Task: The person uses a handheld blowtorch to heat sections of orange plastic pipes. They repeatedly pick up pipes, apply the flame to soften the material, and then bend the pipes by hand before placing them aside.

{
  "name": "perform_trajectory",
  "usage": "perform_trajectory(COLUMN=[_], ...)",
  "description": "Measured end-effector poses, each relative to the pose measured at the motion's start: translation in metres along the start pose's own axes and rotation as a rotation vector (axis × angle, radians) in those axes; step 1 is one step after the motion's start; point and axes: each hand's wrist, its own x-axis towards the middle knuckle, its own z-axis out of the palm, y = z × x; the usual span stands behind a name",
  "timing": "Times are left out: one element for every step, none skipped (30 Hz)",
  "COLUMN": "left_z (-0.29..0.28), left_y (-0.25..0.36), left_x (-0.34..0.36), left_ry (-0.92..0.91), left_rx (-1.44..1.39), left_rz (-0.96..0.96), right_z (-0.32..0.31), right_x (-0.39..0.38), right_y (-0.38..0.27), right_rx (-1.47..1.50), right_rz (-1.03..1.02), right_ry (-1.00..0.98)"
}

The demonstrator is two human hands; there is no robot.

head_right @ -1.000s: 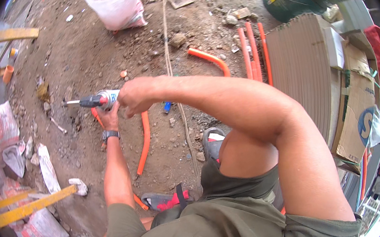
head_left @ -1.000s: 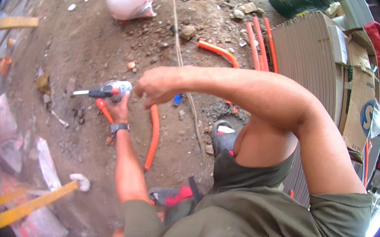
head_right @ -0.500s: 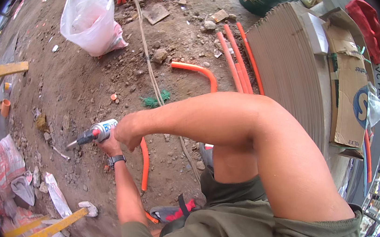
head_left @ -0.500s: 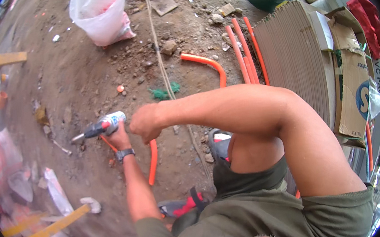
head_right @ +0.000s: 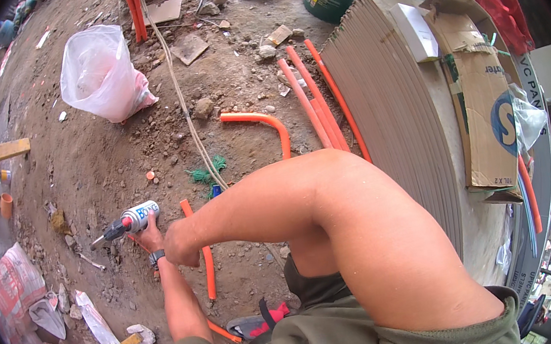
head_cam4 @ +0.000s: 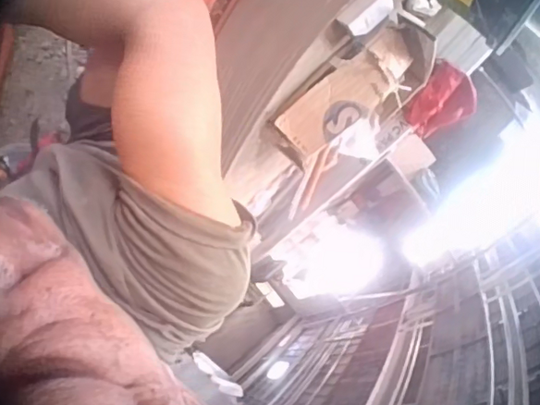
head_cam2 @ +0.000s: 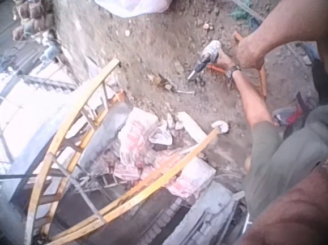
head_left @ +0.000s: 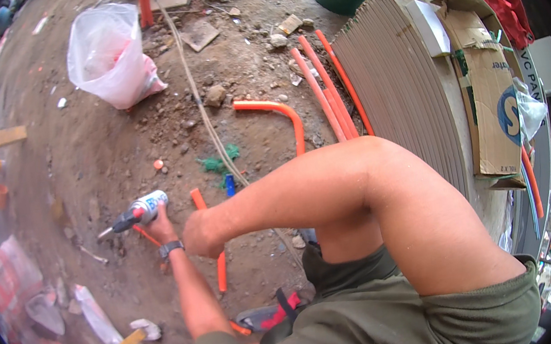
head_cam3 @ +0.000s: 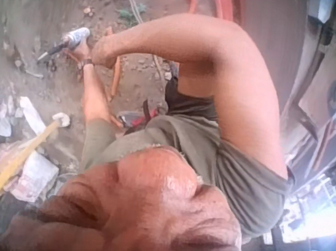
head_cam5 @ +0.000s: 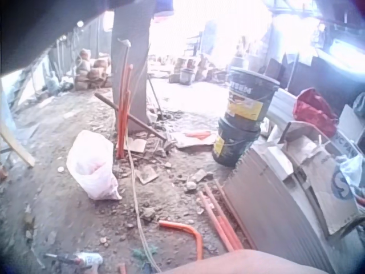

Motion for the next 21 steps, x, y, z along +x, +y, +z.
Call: perform_trajectory(left_z=[-0.002, -0.007, -0.005, -0.004, -0.004, -0.008, -0.01, -0.013, -0.01, -0.005, 0.001, -0.002, -0.01, -0.017, -0.02, -0.02, -0.017, -0.012, -0.01, -0.009, -0.007], left_y=[-0.007, -0.013, -0.014, -0.016, -0.017, -0.02, -0.023, -0.027, -0.029, -0.025, -0.021, -0.017, -0.018, -0.019, -0.02, -0.022, -0.026, -0.028, -0.029, -0.029, -0.034], left_x=[0.003, 0.007, 0.006, 0.007, 0.006, 0.009, 0.011, 0.012, 0.012, 0.009, 0.006, 0.006, 0.008, 0.01, 0.012, 0.013, 0.012, 0.01, 0.007, 0.006, 0.006], left_ry=[-0.001, 0.013, 0.017, 0.022, -0.007, 0.003, 0.015, 0.027, 0.012, 0.031, 0.05, 0.091, 0.086, 0.082, 0.07, 0.053, 0.034, 0.006, -0.01, -0.028, -0.046], left_rx=[-0.064, -0.068, -0.075, -0.081, -0.08, -0.084, -0.088, -0.093, -0.017, 0.016, 0.05, 0.09, 0.108, 0.127, 0.146, 0.084, 0.023, -0.043, -0.027, -0.066, -0.106], left_rz=[0.046, 0.047, 0.043, 0.04, 0.066, 0.089, 0.11, 0.132, 0.127, 0.122, 0.116, 0.114, 0.091, 0.067, 0.043, 0.079, 0.115, 0.148, 0.124, 0.14, 0.154], right_z=[-0.002, -0.004, -0.006, -0.009, -0.014, -0.02, -0.025, -0.031, -0.031, -0.028, -0.028, -0.031, -0.037, -0.041, -0.041, -0.042, -0.043, -0.04, -0.037, -0.033, -0.029], right_x=[-0.002, -0.003, -0.007, -0.009, -0.01, -0.011, -0.013, -0.015, -0.016, -0.014, -0.009, -0.003, -0.021, -0.025, -0.026, -0.026, -0.026, -0.025, -0.024, -0.025, -0.027], right_y=[-0.008, -0.016, -0.022, -0.028, -0.034, -0.041, -0.05, -0.059, -0.065, -0.071, -0.077, -0.083, -0.091, -0.093, -0.095, -0.096, -0.094, -0.09, -0.084, -0.078, -0.071], right_rx=[0.009, 0.018, 0.035, 0.002, -0.03, -0.069, -0.118, -0.167, -0.18, -0.194, -0.186, -0.193, -0.126, -0.109, -0.088, -0.066, -0.05, -0.028, -0.005, -0.01, -0.015], right_rz=[-0.004, -0.008, -0.003, -0.015, -0.027, -0.048, -0.067, -0.086, -0.085, -0.088, -0.084, -0.097, -0.072, -0.061, -0.044, -0.029, -0.023, -0.008, 0.008, -0.021, -0.05], right_ry=[0.004, 0.008, 0.01, -0.034, -0.078, -0.119, -0.124, -0.129, -0.162, -0.195, -0.259, -0.322, -0.16, -0.163, -0.165, -0.167, -0.165, -0.165, -0.165, -0.124, -0.085])
